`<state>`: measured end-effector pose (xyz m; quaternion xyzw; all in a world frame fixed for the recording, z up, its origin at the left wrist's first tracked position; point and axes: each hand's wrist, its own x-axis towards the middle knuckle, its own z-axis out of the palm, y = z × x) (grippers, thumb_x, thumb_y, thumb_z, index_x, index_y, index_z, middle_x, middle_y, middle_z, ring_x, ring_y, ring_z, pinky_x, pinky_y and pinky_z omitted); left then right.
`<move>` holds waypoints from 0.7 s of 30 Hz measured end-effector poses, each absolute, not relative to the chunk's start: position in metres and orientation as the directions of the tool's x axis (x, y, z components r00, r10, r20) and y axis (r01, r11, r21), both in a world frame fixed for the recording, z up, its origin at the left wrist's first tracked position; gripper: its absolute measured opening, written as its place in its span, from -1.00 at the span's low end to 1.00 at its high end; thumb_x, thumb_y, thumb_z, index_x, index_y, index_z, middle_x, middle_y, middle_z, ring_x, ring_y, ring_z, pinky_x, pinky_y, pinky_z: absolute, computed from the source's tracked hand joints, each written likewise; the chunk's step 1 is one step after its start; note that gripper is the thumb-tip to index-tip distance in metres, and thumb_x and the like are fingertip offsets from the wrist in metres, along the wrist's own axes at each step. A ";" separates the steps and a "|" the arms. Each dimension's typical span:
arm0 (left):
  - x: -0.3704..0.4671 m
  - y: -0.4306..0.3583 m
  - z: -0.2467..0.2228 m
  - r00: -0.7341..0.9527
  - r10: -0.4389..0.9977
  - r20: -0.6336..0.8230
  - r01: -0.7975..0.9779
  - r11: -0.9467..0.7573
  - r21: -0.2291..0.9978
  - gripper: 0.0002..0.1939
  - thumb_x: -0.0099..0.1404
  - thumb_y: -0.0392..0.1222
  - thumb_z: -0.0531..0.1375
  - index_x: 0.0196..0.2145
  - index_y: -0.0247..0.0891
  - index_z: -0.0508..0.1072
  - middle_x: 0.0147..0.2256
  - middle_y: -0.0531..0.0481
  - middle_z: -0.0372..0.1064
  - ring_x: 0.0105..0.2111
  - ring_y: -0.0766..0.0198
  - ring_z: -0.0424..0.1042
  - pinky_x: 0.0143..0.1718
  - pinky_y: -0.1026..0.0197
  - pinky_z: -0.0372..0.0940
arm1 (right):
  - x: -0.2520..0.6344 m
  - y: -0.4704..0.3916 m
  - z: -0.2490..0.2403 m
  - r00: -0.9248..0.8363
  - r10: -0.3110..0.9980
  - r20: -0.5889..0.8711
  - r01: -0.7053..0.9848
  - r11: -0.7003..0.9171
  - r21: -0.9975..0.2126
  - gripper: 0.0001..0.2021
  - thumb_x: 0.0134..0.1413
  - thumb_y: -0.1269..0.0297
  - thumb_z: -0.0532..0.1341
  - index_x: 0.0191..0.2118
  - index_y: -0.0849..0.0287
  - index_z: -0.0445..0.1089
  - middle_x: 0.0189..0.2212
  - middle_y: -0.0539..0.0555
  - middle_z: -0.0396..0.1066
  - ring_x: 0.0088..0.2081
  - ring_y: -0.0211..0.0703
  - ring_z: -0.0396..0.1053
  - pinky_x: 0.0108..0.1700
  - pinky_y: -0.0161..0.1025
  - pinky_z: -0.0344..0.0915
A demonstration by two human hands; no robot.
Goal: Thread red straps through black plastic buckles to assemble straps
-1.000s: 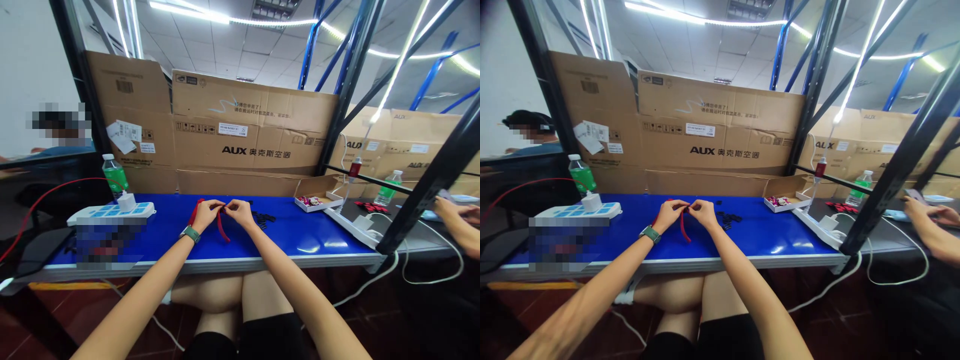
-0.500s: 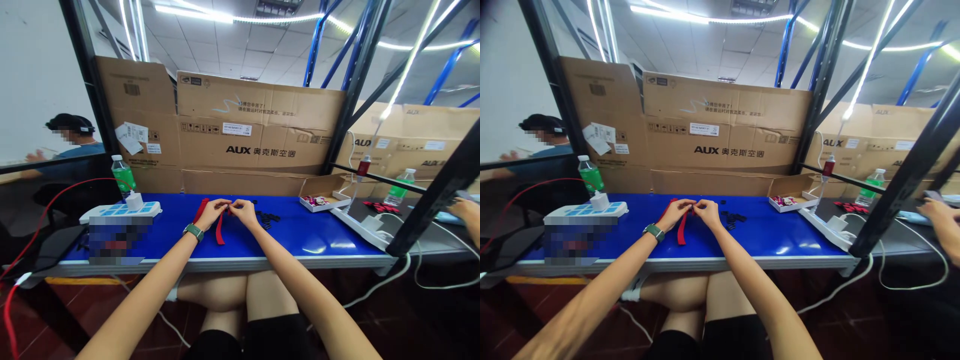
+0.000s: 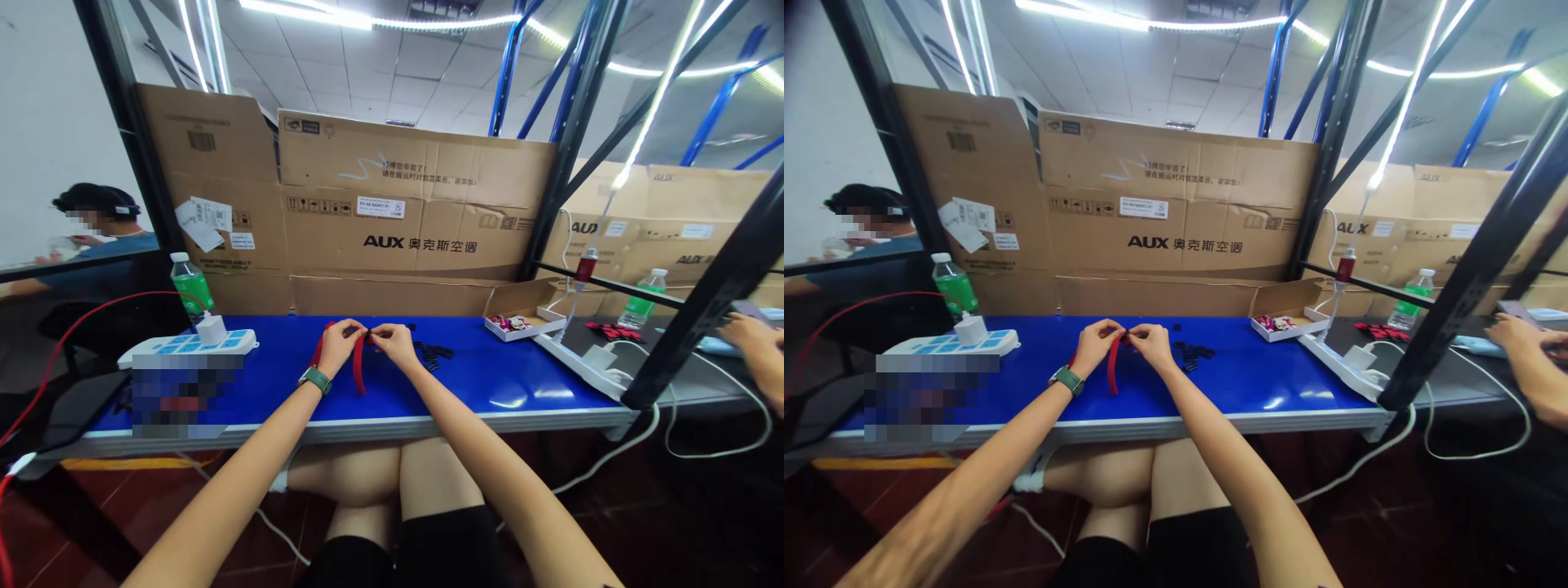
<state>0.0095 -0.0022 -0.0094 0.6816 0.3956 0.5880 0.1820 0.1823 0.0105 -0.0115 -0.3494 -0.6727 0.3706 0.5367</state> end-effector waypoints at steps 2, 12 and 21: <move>0.010 -0.006 -0.007 -0.018 0.733 0.680 0.381 -0.623 0.683 -0.77 0.25 -0.03 0.26 -0.34 -0.24 0.60 -0.32 -0.08 0.60 -0.33 0.13 0.55 -0.21 0.14 0.42 | 0.182 0.012 -0.011 -0.156 0.868 0.472 0.063 0.486 -0.872 -0.76 -0.11 0.16 0.34 -0.29 0.16 0.49 -0.47 0.04 0.55 -0.42 -0.06 0.55 -0.43 -0.21 0.50; 0.007 -0.012 -0.003 0.098 0.673 0.733 0.499 -0.671 0.549 -0.84 0.31 -0.13 0.19 -0.29 -0.18 0.57 -0.33 -0.04 0.59 -0.35 0.16 0.55 -0.23 0.18 0.40 | 0.185 0.008 -0.003 -0.200 0.929 0.312 -0.221 0.268 -0.938 -0.65 0.04 0.05 0.32 -0.11 0.11 0.36 -0.38 0.03 0.55 -0.36 -0.13 0.56 -0.22 -0.16 0.51; 0.011 -0.006 -0.007 0.010 0.672 0.740 0.548 -0.623 0.558 -0.89 0.40 -0.23 0.04 -0.17 -0.16 0.34 -0.39 -0.02 0.49 -0.42 0.15 0.53 -0.37 0.22 0.28 | 0.188 0.003 -0.002 -0.384 0.906 0.177 -0.415 0.001 -0.910 -0.54 -0.18 0.19 0.51 -0.13 0.15 0.41 -0.34 0.04 0.53 -0.32 -0.18 0.54 -0.10 -0.16 0.47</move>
